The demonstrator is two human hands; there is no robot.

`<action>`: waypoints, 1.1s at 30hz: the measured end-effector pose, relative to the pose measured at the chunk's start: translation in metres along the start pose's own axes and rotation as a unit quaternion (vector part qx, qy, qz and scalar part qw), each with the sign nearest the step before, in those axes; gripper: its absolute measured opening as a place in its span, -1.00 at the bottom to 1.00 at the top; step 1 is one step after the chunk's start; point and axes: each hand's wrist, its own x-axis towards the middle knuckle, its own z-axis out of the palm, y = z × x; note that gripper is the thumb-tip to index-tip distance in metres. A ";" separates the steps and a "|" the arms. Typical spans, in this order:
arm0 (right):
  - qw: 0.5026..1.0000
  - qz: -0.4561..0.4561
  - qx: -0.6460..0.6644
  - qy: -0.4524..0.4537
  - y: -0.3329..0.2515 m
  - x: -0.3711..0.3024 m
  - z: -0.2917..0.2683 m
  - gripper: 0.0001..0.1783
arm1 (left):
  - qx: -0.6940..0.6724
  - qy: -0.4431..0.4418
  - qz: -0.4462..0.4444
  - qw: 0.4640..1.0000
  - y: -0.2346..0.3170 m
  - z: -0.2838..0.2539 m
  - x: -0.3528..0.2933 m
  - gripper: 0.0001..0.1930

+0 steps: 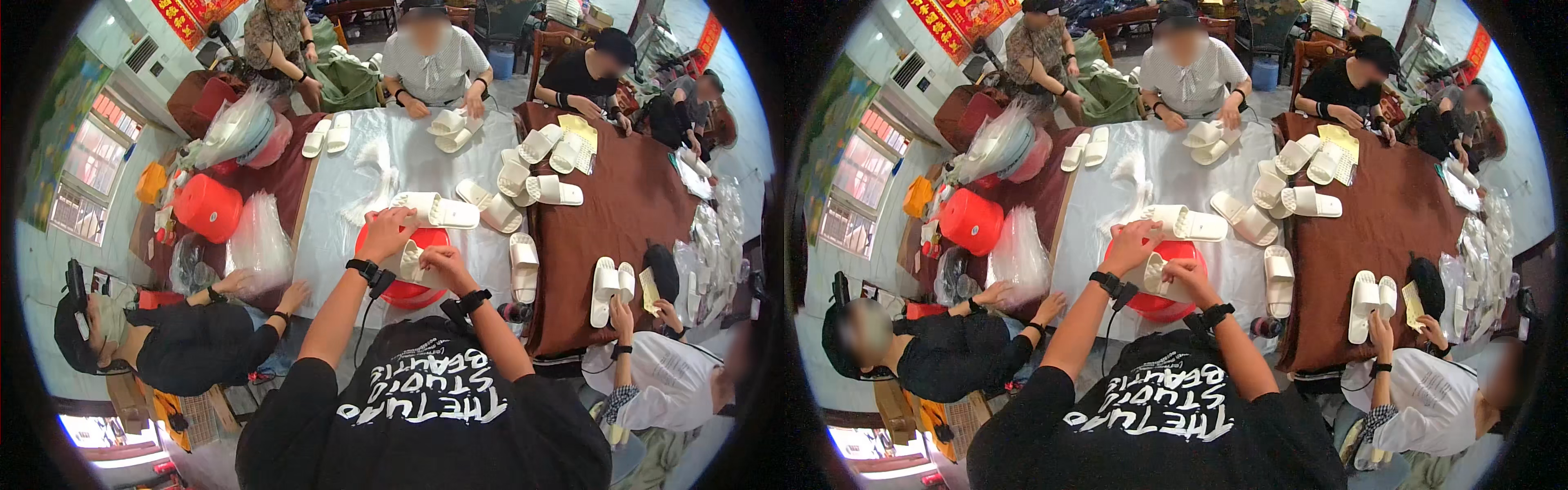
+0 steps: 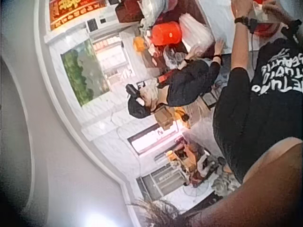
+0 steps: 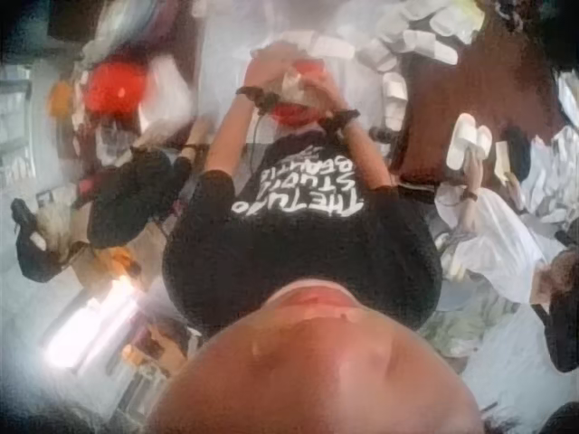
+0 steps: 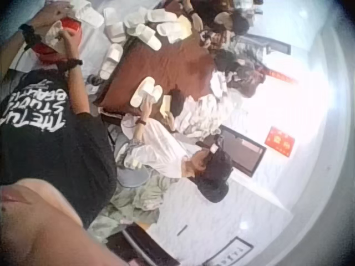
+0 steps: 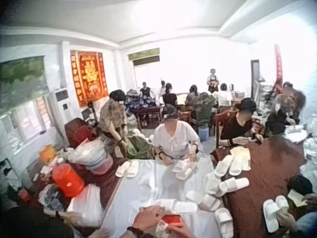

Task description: Assembling white sandals by manually attaching straps to soles.

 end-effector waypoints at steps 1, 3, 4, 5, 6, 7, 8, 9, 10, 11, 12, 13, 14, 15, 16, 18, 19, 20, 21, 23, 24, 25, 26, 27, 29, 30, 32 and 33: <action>1.000 0.004 0.001 0.000 -0.002 0.000 -0.001 -0.72 | -0.011 -0.020 -0.009 1.000 -0.001 -0.005 -0.003 -0.59; 0.989 -0.017 0.138 0.058 -0.006 0.002 -0.004 -0.73 | -0.024 -0.040 -0.021 0.999 -0.002 -0.010 -0.010 -0.59; 0.985 -0.023 0.156 0.073 -0.008 0.003 -0.007 -0.73 | -0.017 -0.030 -0.015 0.999 -0.004 -0.010 -0.014 -0.58; 0.985 -0.020 0.155 0.073 -0.010 0.004 -0.009 -0.73 | -0.010 -0.021 -0.009 1.000 -0.005 -0.009 -0.017 -0.57; 0.979 -0.036 0.179 0.094 -0.010 0.004 -0.015 -0.74 | -0.012 -0.021 -0.010 1.000 -0.006 -0.007 -0.021 -0.57; 0.971 -0.052 0.203 0.115 -0.010 0.004 -0.020 -0.75 | -0.003 -0.004 0.001 1.000 -0.007 -0.005 -0.023 -0.58; 0.968 -0.052 0.207 0.132 -0.011 0.004 -0.027 -0.76 | 0.005 0.013 0.013 1.000 -0.008 -0.002 -0.025 -0.58; 0.968 -0.050 0.207 0.133 -0.014 0.003 -0.030 -0.76 | 0.004 0.012 0.011 1.000 -0.009 0.001 -0.028 -0.58; 0.967 -0.069 0.193 0.151 -0.017 0.003 -0.033 -0.75 | -0.002 0.025 0.009 1.000 -0.010 0.004 -0.030 -0.59; 0.965 -0.087 0.178 0.170 -0.020 0.003 -0.037 -0.74 | -0.008 0.039 0.007 0.999 -0.012 0.006 -0.031 -0.59; 0.965 -0.100 0.175 0.166 -0.022 0.002 -0.043 -0.74 | -0.009 0.039 0.007 0.999 -0.013 0.009 -0.032 -0.59; 0.965 -0.101 0.174 0.166 -0.022 0.001 -0.047 -0.74 | -0.006 0.048 0.012 0.999 -0.015 0.012 -0.033 -0.59; 0.964 -0.103 0.161 0.186 -0.023 0.000 -0.051 -0.75 | -0.003 0.057 0.018 0.998 -0.017 0.014 -0.034 -0.58; 0.961 -0.107 0.148 0.206 -0.024 -0.001 -0.056 -0.76 | -0.004 0.056 0.019 0.998 -0.014 0.014 -0.033 -0.58; 0.958 -0.110 0.129 0.230 -0.025 -0.003 -0.061 -0.80 | -0.053 0.028 -0.011 0.998 -0.012 0.013 -0.032 -0.57; 0.953 -0.104 0.108 0.262 -0.028 -0.006 -0.066 -0.80 | -0.101 0.001 -0.042 0.994 -0.011 0.015 -0.034 -0.56; 0.947 -0.096 0.088 0.292 -0.029 -0.005 -0.067 -0.80 | -0.127 0.021 -0.059 0.990 -0.012 0.019 -0.038 -0.55; 0.945 -0.096 0.084 0.302 -0.031 -0.005 -0.068 -0.80 | -0.153 0.041 -0.076 0.984 -0.014 0.022 -0.040 -0.53; 0.945 -0.096 0.084 0.302 -0.032 -0.006 -0.072 -0.80 | -0.153 0.041 -0.076 0.984 -0.015 0.024 -0.039 -0.53; 0.942 -0.120 0.069 0.306 -0.033 -0.006 -0.079 -0.81 | -0.092 0.082 -0.016 0.992 -0.017 0.028 -0.038 -0.51; 0.942 -0.119 0.069 0.306 -0.033 -0.006 -0.082 -0.81 | -0.093 0.082 -0.017 0.992 -0.018 0.029 -0.037 -0.51; 0.940 -0.125 0.066 0.312 -0.033 -0.005 -0.085 -0.81 | -0.100 0.079 -0.023 0.992 -0.019 0.029 -0.036 -0.52; 0.937 -0.131 0.063 0.318 -0.033 -0.005 -0.087 -0.81 | -0.106 0.076 -0.030 0.991 -0.019 0.030 -0.036 -0.54; 0.937 -0.130 0.062 0.319 -0.033 -0.006 -0.090 -0.81 | -0.108 0.076 -0.030 0.991 -0.016 0.028 -0.035 -0.54; 0.927 -0.130 0.072 0.344 -0.032 -0.009 -0.095 -0.81 | -0.145 0.050 -0.084 0.985 -0.009 0.024 -0.035 -0.58; 0.929 -0.129 0.072 0.340 -0.034 -0.008 -0.093 -0.81 | -0.144 0.053 -0.087 0.984 -0.013 0.025 -0.036 -0.58; 0.918 -0.119 0.082 0.369 -0.038 -0.007 -0.089 -0.81 | -0.181 0.078 -0.111 0.974 -0.021 0.026 -0.037 -0.65; 0.919 -0.119 0.081 0.368 -0.038 -0.007 -0.090 -0.81 | -0.182 0.080 -0.112 0.974 -0.022 0.028 -0.037 -0.65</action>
